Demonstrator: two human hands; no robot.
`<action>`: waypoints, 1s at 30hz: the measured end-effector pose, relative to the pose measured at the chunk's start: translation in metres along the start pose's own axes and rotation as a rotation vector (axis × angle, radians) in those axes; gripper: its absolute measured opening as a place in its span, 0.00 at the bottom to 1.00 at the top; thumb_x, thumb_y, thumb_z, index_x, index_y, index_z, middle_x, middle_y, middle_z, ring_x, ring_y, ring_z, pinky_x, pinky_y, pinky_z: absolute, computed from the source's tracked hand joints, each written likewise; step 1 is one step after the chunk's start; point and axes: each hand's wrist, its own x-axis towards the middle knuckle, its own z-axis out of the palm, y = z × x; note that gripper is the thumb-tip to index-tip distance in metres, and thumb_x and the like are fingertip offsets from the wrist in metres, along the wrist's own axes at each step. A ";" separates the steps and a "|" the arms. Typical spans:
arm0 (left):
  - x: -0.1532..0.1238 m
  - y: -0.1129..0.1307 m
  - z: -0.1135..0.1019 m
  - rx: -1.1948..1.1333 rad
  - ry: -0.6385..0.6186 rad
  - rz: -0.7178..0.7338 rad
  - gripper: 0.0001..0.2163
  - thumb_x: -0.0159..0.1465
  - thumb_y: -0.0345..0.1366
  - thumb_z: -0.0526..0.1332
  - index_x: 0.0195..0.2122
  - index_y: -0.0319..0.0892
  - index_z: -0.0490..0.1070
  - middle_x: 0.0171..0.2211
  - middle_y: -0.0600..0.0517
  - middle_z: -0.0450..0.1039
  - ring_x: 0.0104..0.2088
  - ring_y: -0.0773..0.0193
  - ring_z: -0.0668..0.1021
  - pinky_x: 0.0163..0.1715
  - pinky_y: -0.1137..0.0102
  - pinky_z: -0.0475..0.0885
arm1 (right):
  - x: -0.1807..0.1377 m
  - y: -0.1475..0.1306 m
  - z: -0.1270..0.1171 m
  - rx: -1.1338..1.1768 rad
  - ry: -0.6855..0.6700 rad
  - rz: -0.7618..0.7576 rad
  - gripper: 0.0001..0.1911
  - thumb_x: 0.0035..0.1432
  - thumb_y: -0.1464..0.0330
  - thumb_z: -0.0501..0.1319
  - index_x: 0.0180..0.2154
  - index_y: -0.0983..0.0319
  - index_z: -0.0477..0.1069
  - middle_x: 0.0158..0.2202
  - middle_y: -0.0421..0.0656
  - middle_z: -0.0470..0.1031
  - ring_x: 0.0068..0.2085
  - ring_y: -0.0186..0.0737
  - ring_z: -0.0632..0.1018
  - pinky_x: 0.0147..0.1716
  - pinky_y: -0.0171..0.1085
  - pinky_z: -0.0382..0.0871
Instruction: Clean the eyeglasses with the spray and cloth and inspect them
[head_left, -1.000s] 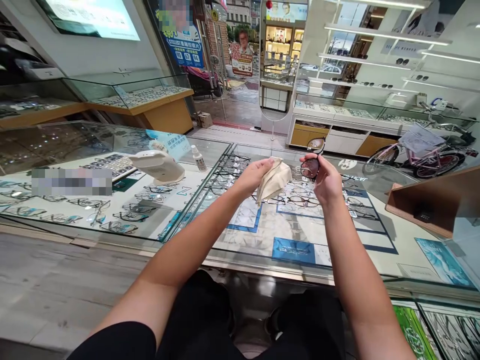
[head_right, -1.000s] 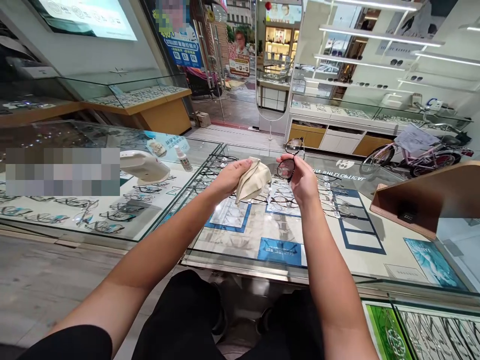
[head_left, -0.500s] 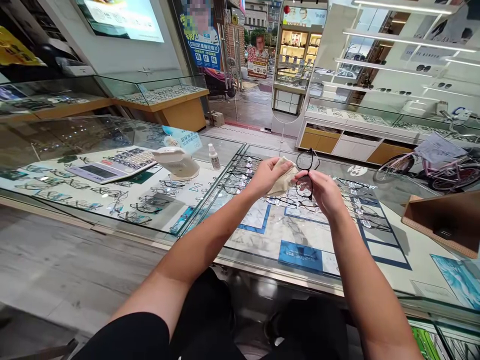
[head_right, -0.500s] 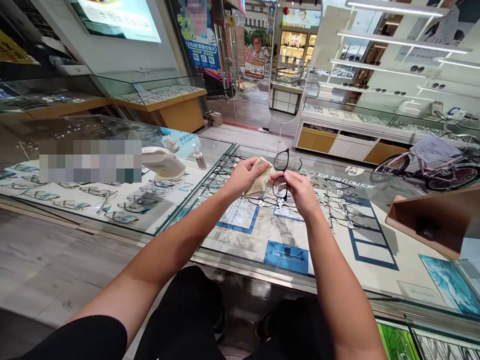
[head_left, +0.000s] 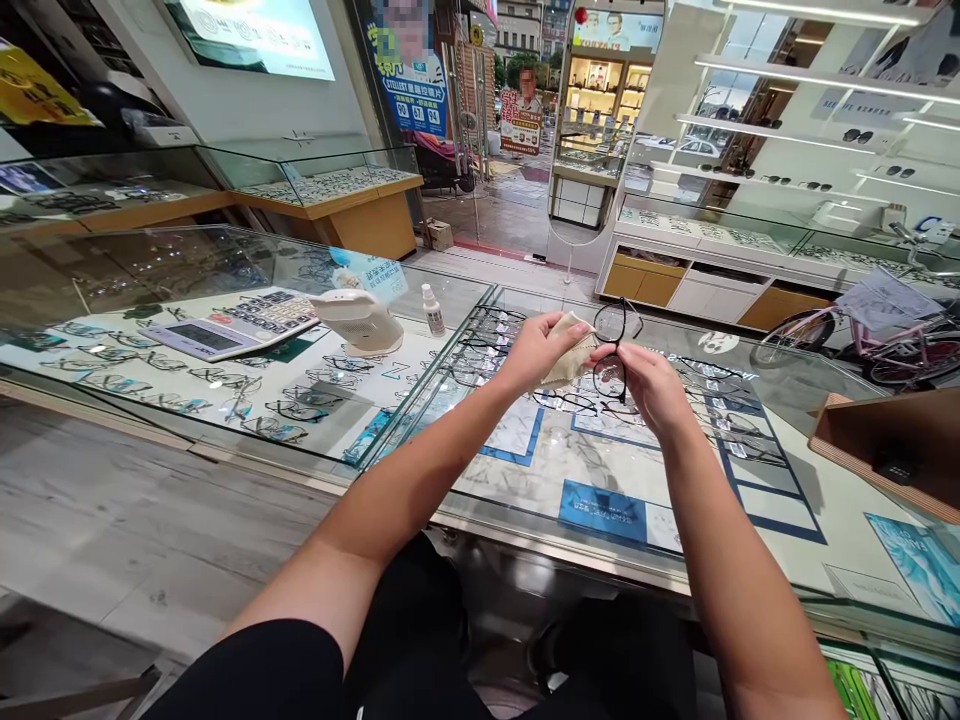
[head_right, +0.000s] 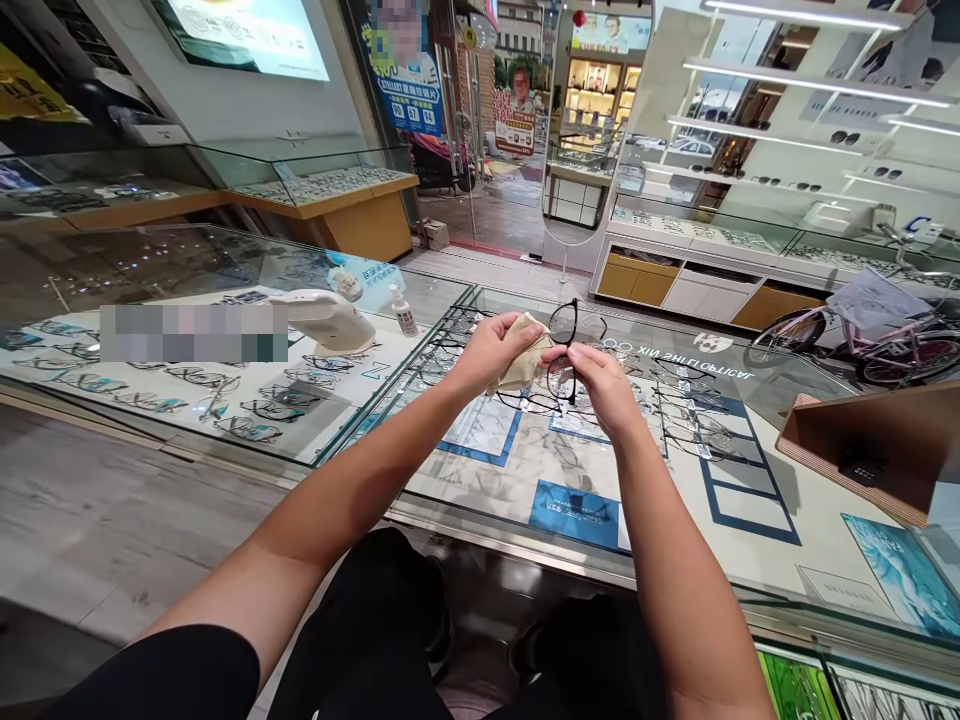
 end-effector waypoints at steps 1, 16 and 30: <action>0.000 0.000 0.000 0.009 0.000 0.003 0.22 0.60 0.56 0.73 0.38 0.38 0.78 0.31 0.52 0.77 0.29 0.67 0.74 0.32 0.71 0.70 | 0.000 -0.001 0.000 0.003 -0.002 -0.001 0.16 0.67 0.55 0.66 0.41 0.58 0.86 0.41 0.45 0.85 0.43 0.43 0.81 0.49 0.41 0.74; 0.005 -0.001 -0.004 -0.067 0.020 0.011 0.27 0.58 0.62 0.72 0.36 0.38 0.78 0.30 0.53 0.76 0.29 0.67 0.74 0.31 0.72 0.68 | 0.000 -0.001 0.000 0.006 0.004 -0.004 0.16 0.67 0.54 0.66 0.41 0.58 0.86 0.41 0.46 0.85 0.42 0.44 0.81 0.46 0.41 0.74; 0.004 0.003 0.001 -0.434 -0.276 -0.177 0.26 0.59 0.59 0.74 0.37 0.38 0.76 0.27 0.50 0.77 0.25 0.65 0.77 0.30 0.69 0.74 | -0.001 -0.001 0.006 0.030 -0.093 0.057 0.17 0.65 0.52 0.68 0.40 0.59 0.86 0.41 0.47 0.86 0.44 0.46 0.82 0.50 0.42 0.74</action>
